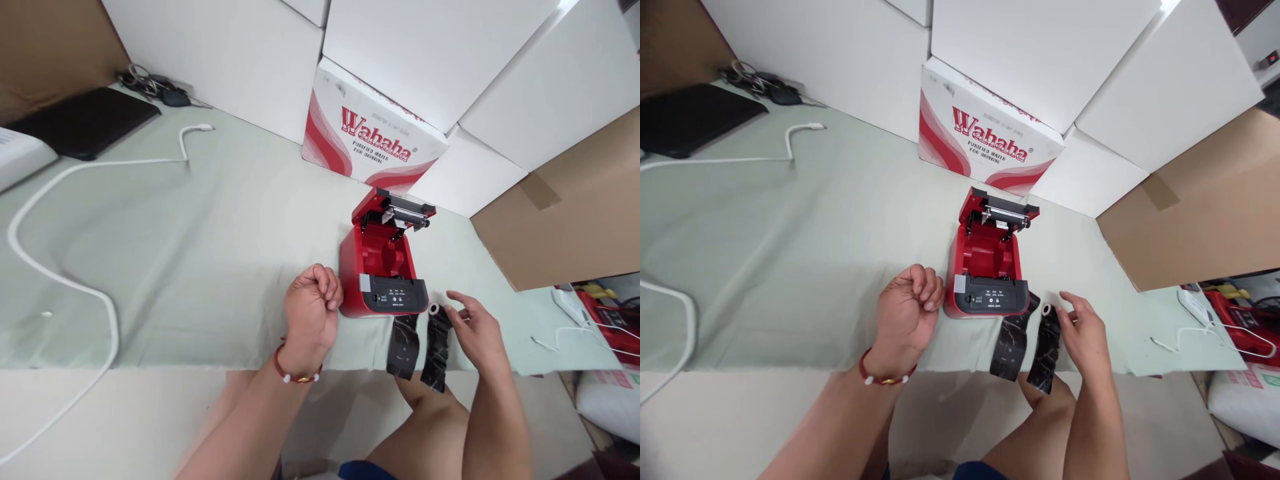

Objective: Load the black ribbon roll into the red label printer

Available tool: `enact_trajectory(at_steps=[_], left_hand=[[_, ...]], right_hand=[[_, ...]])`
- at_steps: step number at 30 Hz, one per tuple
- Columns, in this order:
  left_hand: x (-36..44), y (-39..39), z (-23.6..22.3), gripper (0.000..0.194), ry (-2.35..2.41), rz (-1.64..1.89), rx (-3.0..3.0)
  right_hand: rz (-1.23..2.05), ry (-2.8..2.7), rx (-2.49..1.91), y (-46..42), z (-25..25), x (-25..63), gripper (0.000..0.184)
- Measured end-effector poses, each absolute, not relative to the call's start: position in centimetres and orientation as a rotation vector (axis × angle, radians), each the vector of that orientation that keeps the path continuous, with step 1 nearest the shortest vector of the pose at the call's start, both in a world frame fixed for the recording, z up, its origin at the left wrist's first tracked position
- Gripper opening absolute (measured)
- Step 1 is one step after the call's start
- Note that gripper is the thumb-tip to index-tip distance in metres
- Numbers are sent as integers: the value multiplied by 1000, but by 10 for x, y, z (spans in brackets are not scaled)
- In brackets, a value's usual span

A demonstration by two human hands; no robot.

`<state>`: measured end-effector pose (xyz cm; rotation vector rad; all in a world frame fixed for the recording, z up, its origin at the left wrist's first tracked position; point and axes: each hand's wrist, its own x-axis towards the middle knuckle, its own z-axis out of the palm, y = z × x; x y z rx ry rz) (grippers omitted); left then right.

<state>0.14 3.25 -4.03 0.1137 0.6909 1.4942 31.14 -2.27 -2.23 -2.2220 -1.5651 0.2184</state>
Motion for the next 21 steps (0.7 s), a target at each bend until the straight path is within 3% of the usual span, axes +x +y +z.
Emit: enact_trajectory(at_steps=[4, 12, 16, 21], left_hand=[[1, 33, -40, 16, 699, 1483, 99], [0, 33, -42, 17, 711, 1473, 111], [1, 31, -44, 15, 750, 1563, 166], [5, 27, -49, 14, 821, 1850, 341]], right_hand=[[253, -1703, -2177, -33, -30, 330, 44], [256, -1990, -2315, -26, -22, 325, 55], [435, -2056, -2349, -33, 19, 316, 47], [702, -2196, -1990, -55, 102, 300, 41]])
